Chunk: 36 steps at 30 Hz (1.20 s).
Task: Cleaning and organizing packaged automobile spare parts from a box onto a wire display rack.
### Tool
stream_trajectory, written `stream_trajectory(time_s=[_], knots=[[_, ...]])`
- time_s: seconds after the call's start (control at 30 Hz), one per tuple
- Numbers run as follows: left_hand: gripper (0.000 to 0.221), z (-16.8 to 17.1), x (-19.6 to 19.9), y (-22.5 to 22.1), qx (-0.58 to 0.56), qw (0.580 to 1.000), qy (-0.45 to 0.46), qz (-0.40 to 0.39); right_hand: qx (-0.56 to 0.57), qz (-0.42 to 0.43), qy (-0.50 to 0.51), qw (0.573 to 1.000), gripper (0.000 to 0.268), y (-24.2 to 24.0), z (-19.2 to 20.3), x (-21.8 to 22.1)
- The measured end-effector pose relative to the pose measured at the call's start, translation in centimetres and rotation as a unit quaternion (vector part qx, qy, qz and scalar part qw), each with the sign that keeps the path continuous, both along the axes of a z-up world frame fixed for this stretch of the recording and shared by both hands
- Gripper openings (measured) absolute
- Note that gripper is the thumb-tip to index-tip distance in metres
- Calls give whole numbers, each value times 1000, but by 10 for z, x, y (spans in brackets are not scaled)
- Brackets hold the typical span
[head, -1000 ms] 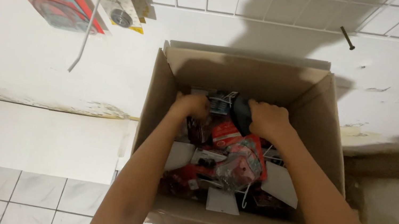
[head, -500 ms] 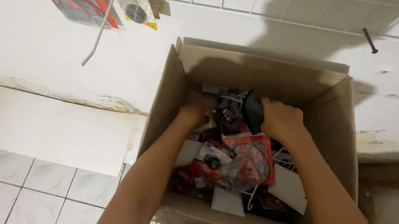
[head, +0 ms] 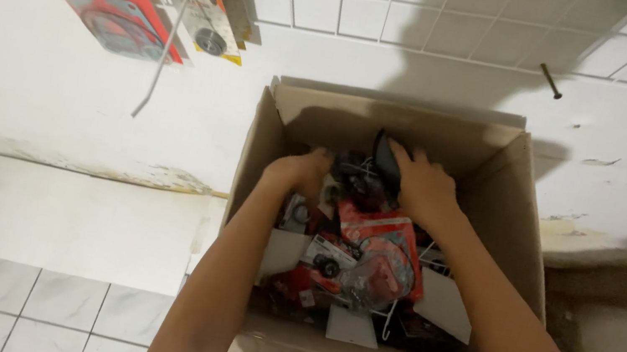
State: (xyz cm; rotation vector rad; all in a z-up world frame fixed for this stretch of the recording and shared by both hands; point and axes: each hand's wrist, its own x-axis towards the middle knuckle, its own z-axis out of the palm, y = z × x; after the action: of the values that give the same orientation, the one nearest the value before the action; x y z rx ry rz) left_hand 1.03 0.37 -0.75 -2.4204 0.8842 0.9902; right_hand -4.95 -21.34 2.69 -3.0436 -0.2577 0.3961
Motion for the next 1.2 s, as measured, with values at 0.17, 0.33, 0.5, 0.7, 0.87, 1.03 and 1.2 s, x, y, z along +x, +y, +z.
stream_trajectory(time_s=[0.17, 0.33, 0.5, 0.7, 0.87, 1.03, 1.2], knots=[[82, 98, -36, 12, -479, 834, 218, 163, 326, -31, 168, 930, 67, 3, 10, -3], [84, 108, -40, 10, -530, 810, 181, 176, 465, -142, 233, 842, 80, -1, 72, -17], [95, 73, -49, -22, -726, 542, 153, 396, 528, -158, 163, 818, 77, -24, 50, -2], [28, 19, -36, -64, -829, 110, 193, 513, 533, -119, 43, 837, 60, -27, 20, 14], [22, 31, -39, -53, -834, 30, 198, 515, 420, -151, -240, 862, 43, -18, 49, -7], [41, 27, -40, -60, -786, 48, 304, 536, 297, 17, -344, 890, 30, 40, 61, -37], [54, 39, -52, -42, -779, 31, 325, 536, 216, 145, -369, 892, 49, 56, 20, -40]])
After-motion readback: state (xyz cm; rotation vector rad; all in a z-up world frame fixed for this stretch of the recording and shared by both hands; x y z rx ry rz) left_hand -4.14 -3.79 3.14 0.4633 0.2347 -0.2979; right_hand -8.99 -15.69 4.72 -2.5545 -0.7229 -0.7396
